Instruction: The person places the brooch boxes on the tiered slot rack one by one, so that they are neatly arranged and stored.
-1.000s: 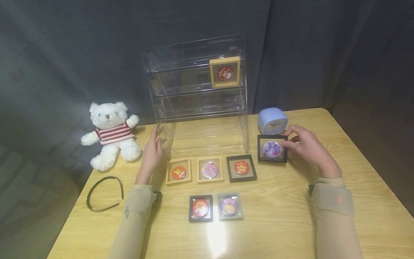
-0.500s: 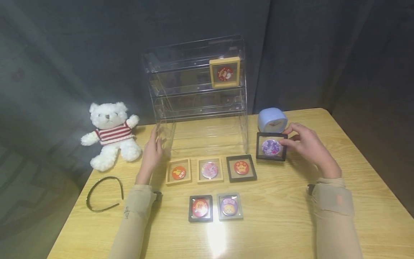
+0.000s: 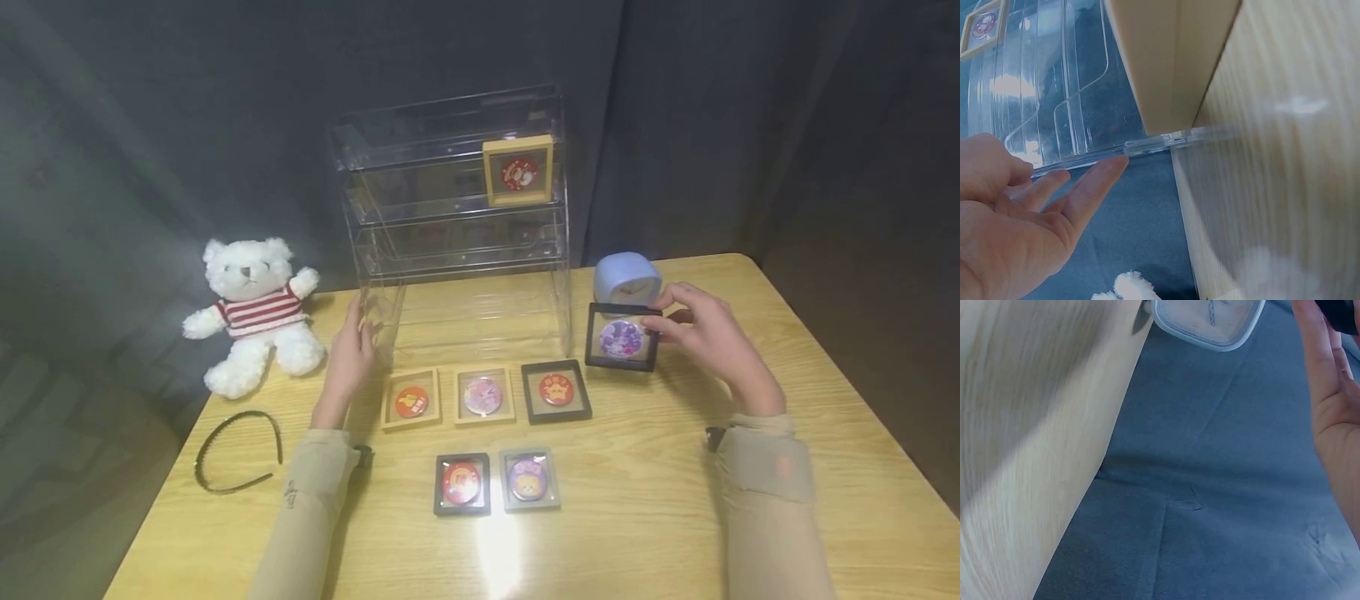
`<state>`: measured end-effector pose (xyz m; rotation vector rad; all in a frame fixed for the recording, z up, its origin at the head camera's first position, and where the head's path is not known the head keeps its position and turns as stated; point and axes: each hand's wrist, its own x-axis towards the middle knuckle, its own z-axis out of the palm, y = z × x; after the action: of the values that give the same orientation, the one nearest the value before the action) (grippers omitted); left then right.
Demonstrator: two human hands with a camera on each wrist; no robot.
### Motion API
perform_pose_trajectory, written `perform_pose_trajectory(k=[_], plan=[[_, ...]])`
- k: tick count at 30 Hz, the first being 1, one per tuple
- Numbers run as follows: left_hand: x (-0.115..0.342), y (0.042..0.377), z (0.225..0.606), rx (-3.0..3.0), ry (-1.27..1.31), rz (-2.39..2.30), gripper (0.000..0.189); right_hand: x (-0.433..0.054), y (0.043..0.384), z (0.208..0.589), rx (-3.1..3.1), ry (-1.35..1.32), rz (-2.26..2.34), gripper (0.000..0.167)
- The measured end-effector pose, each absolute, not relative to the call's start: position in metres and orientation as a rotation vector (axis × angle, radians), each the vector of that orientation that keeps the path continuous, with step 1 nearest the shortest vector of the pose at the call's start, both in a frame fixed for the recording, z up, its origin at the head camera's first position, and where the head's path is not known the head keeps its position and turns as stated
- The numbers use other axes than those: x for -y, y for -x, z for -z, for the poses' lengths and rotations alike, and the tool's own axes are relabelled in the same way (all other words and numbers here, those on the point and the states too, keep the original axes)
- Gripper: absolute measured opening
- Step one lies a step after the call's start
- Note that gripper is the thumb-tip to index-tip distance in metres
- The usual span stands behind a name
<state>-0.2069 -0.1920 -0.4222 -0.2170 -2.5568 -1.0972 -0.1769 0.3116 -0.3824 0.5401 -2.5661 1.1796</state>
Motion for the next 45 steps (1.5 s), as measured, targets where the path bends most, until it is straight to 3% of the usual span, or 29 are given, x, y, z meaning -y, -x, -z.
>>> perform_pose_trajectory(k=[31, 45], plan=[[0.195, 0.205, 0.42, 2.539, 0.238, 1.066, 0.054, -0.267, 0.2, 0.328, 2.468, -0.497, -1.172, 0.011], [0.192, 0.207, 0.421, 2.535, 0.233, 1.081, 0.053, -0.251, 0.212, 0.31, 2.366, -0.548, -1.121, 0.018]])
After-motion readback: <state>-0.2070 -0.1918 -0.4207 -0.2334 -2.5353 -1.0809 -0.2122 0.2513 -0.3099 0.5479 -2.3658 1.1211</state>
